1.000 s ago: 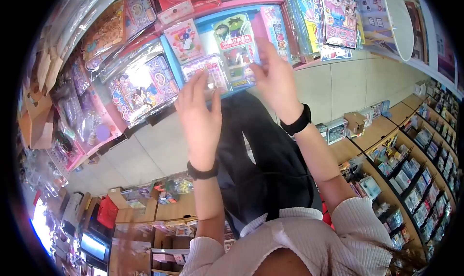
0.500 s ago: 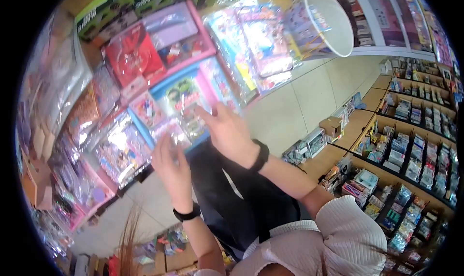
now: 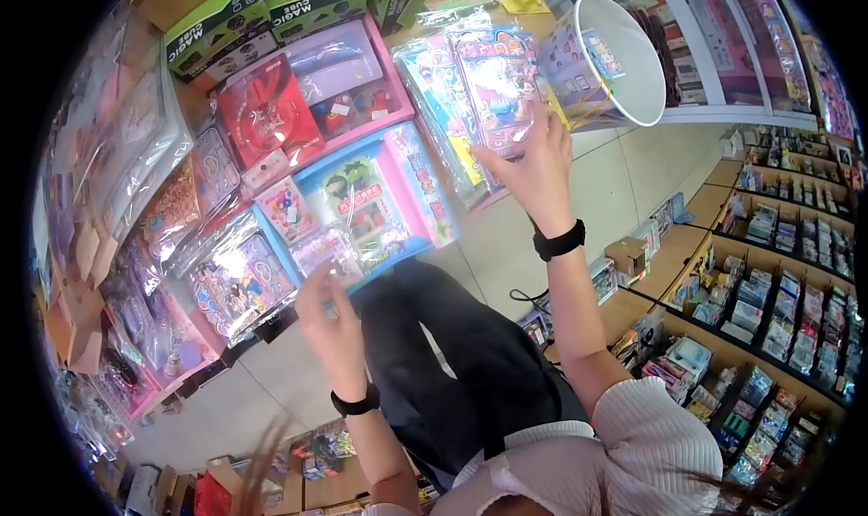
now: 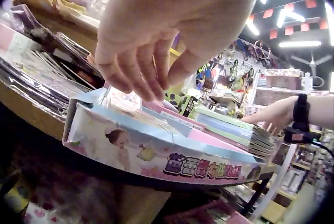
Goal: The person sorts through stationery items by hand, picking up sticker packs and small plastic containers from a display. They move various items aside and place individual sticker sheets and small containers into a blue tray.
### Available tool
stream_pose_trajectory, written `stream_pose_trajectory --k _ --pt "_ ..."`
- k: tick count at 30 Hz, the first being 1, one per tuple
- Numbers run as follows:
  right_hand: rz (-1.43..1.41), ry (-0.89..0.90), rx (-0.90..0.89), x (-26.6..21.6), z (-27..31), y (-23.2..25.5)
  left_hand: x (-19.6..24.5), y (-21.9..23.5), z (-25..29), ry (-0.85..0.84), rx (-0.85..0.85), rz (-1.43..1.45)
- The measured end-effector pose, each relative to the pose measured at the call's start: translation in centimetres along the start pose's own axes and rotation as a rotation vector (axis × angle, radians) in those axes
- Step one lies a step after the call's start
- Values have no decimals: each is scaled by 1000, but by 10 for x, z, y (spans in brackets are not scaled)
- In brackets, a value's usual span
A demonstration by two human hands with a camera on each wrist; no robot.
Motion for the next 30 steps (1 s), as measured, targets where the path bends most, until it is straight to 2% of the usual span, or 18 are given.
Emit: stream_pose_trajectory --k 4,6,10,12,13,15,17,18,19,21,22,23,25,26,27,29,30 --pt "18 -29 -25 -3 -1 2 -1 -6 2 -9 -17 36" --pt "-68 -72 -82 -3 -4 5 2 -11 2 -23 -22 44" --pt "-99 -67 -68 8 -9 7 18 -23 0 -117 -60 41" --pt "-553 -94 -93 17 -12 11 28 -28 -1 -149 -80 21" --pt "-554 -94 -99 19 -10 13 31 -30 -1 -144 -99 28" --pt "-824 -357 -87 20 -2 29 37 -36 -1 -137 -123 36" --pt "-816 -337 -73 19 6 36 42 -44 -2 -102 -177 188" --pt "-769 -220 -52 16 11 38 47 -46 -1 -19 -275 276" --pt "-722 -105 -31 12 17 40 52 -51 0 -15 -276 274" --pt "-636 -74 -70 -7 33 46 63 -66 -4 36 -307 804" --pt "-616 37 -80 -20 39 49 70 -70 -9 24 -391 937" --pt "-599 154 -95 -33 45 50 75 -74 -12 34 -379 933" --pt "-538 141 -109 -52 60 51 75 -82 -17 432 -160 1405" --pt "-505 139 -144 -60 64 52 71 -84 -18 229 -278 1048" --pt "-514 150 -162 -63 68 50 67 -84 -18 239 -257 1042" --pt "-574 128 -193 -66 74 45 60 -81 -21 360 -115 931" --pt "-641 143 -199 -63 74 45 56 -77 -24 349 -126 981"
Point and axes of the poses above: each hand's wrist, its own z-axis away from the middle knuckle, its own y-axis out of the back of the hand, x = y × z, the point moved 2 cm from there along -z, towards the middle knuckle, and after that the axes turned 10 degrees about z, right-handed, at the moved point
